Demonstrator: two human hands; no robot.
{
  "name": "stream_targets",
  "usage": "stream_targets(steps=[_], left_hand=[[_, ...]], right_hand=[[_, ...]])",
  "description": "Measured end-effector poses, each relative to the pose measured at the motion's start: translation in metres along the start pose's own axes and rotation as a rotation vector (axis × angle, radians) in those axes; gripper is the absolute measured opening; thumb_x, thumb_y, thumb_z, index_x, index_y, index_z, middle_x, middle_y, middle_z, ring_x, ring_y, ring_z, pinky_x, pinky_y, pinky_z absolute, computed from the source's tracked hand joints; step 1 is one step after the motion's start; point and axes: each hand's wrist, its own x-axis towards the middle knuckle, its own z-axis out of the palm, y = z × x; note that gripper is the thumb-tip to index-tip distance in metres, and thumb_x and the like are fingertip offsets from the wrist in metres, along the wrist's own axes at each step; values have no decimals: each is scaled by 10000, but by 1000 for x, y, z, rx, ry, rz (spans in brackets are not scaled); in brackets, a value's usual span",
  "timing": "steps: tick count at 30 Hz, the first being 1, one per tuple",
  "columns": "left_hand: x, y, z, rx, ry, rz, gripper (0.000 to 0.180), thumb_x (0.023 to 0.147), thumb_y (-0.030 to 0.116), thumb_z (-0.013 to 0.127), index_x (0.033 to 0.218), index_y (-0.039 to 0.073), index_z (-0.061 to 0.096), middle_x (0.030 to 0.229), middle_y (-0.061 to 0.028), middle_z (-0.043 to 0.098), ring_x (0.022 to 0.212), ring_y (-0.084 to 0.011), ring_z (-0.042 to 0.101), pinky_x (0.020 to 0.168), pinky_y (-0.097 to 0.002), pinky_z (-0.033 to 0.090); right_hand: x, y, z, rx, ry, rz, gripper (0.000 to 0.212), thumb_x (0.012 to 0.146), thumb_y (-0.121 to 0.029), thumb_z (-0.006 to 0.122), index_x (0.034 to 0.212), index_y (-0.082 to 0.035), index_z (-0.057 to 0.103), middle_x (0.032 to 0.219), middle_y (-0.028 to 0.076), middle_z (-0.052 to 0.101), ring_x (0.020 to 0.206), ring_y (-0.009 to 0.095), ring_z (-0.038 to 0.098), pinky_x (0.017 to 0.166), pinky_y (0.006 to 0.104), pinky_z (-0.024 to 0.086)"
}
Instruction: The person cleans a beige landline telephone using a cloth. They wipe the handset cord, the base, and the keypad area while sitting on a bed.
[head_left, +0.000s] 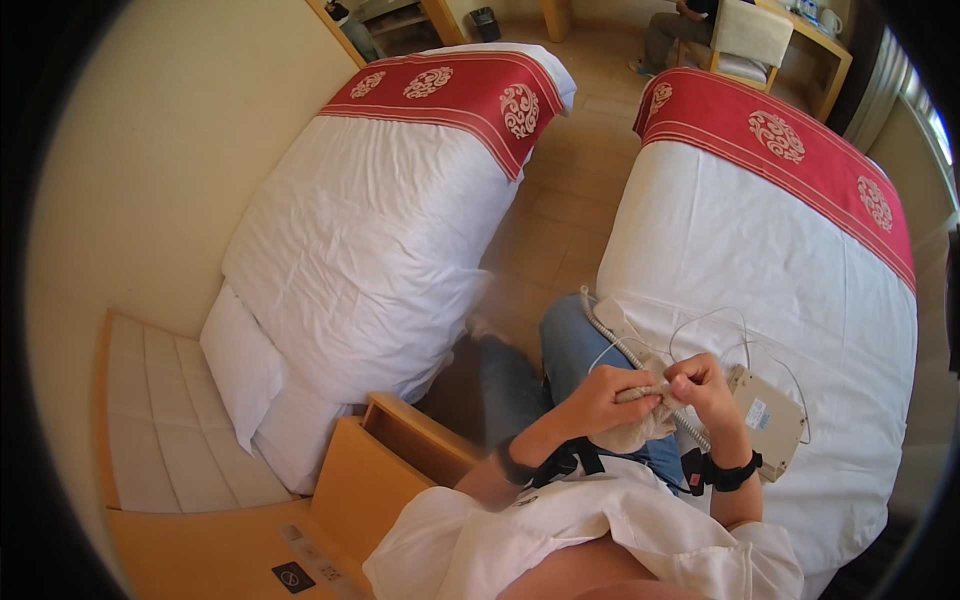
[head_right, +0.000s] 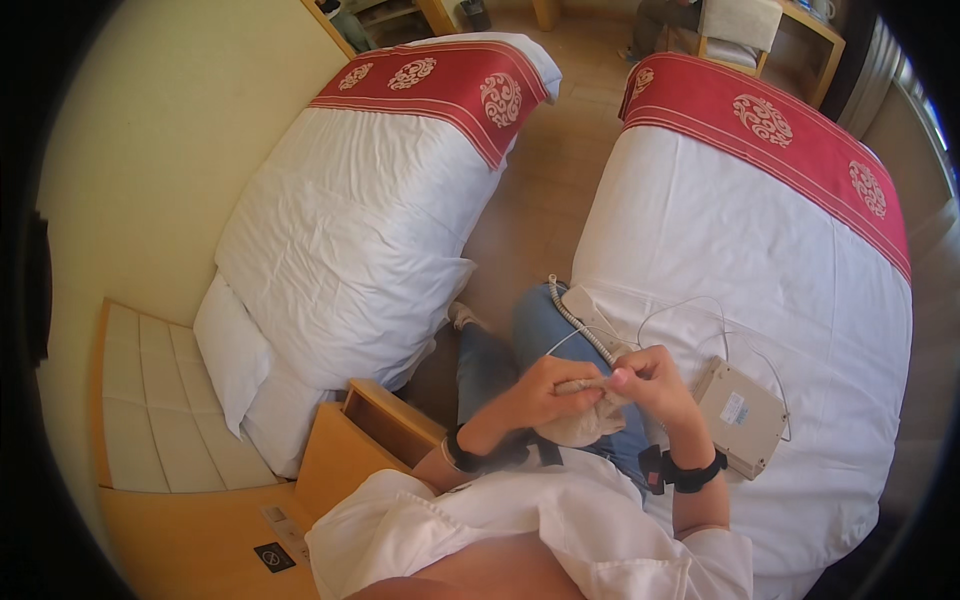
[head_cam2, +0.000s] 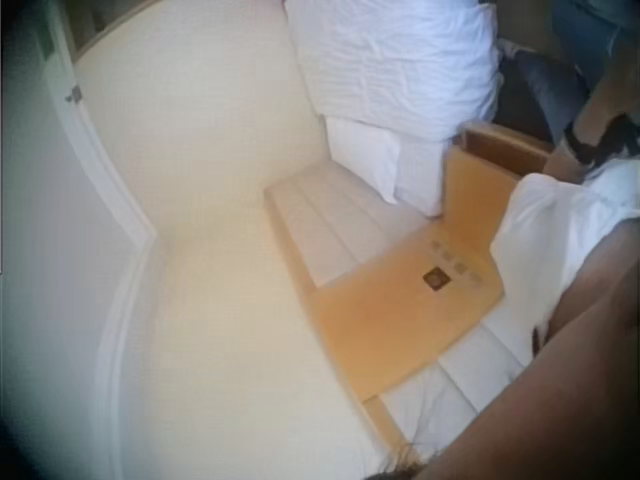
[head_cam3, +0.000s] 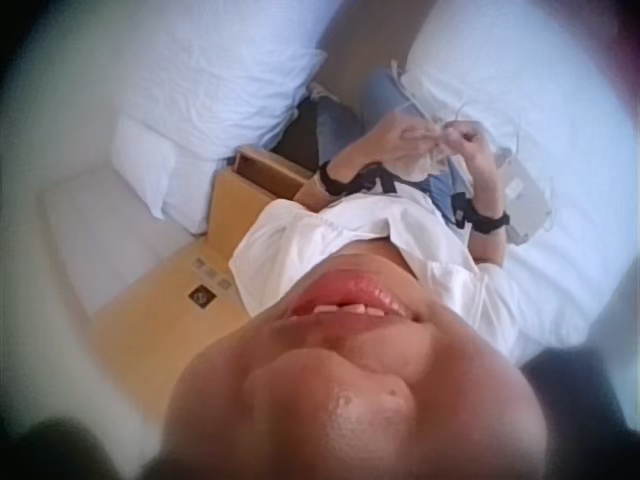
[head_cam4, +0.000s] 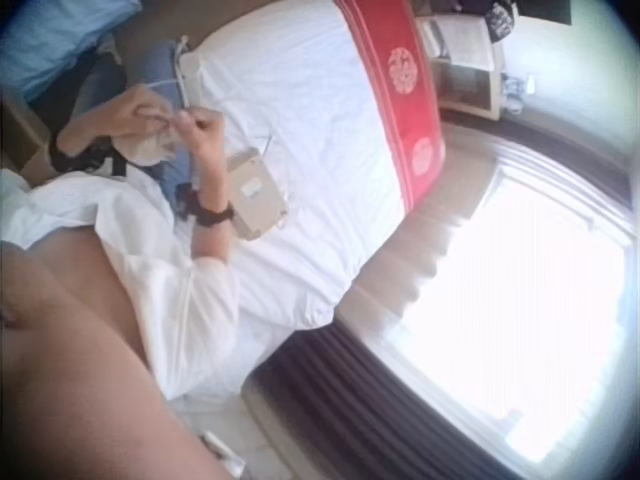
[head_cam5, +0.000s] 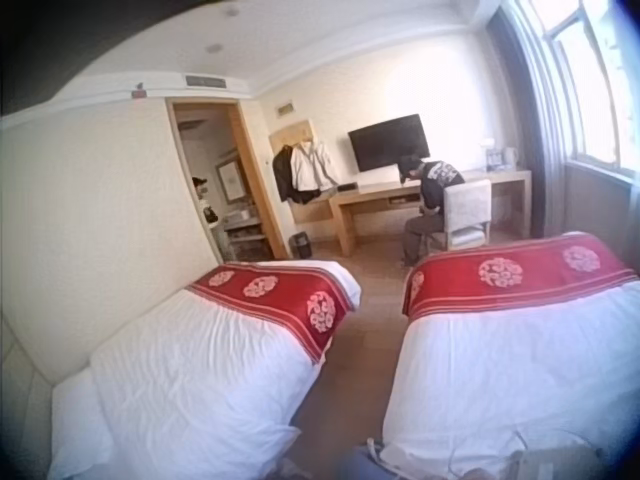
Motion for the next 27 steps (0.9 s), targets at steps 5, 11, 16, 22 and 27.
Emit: stream_targets(steps=[5,11,16,22,27], left_hand=[[0,9,10,-4,59,-59,144,794,145,585,821,8,617,611,-98,551,548,-115,494,535,-268,420],[-15,10,-1,-20,49,-48,122,793,107,570,797,-9,607,601,-59,534,564,-71,464,526,-249,403],[-23,18,-15,-33,98,-37,97,779,78,566,787,-6,615,596,-57,537,558,-68,468,523,-237,405],[-36,54,-46,169,121,80,88,716,62,576,728,-14,618,604,-66,565,551,-71,497,517,-228,414],[-46,52,-77,64,209,-103,129,714,101,577,705,-24,607,615,-30,587,561,-70,511,522,-230,414]], right_hand=[[-6,-16,3,109,410,93,362,796,-176,647,510,-69,451,529,-42,404,498,34,324,454,223,249],[-25,-35,-52,164,619,-61,351,769,-75,623,492,-77,406,500,-16,398,459,60,339,437,230,242],[-71,-55,-118,287,824,-400,156,834,-64,567,695,-27,506,633,-24,366,546,54,309,464,217,269],[-180,-87,-212,73,1185,-595,340,888,-208,557,1164,-10,550,957,44,585,916,120,529,705,222,412],[-211,-103,-298,-390,1208,-586,337,903,-199,525,1173,1,559,793,-13,492,703,56,443,604,178,351]])
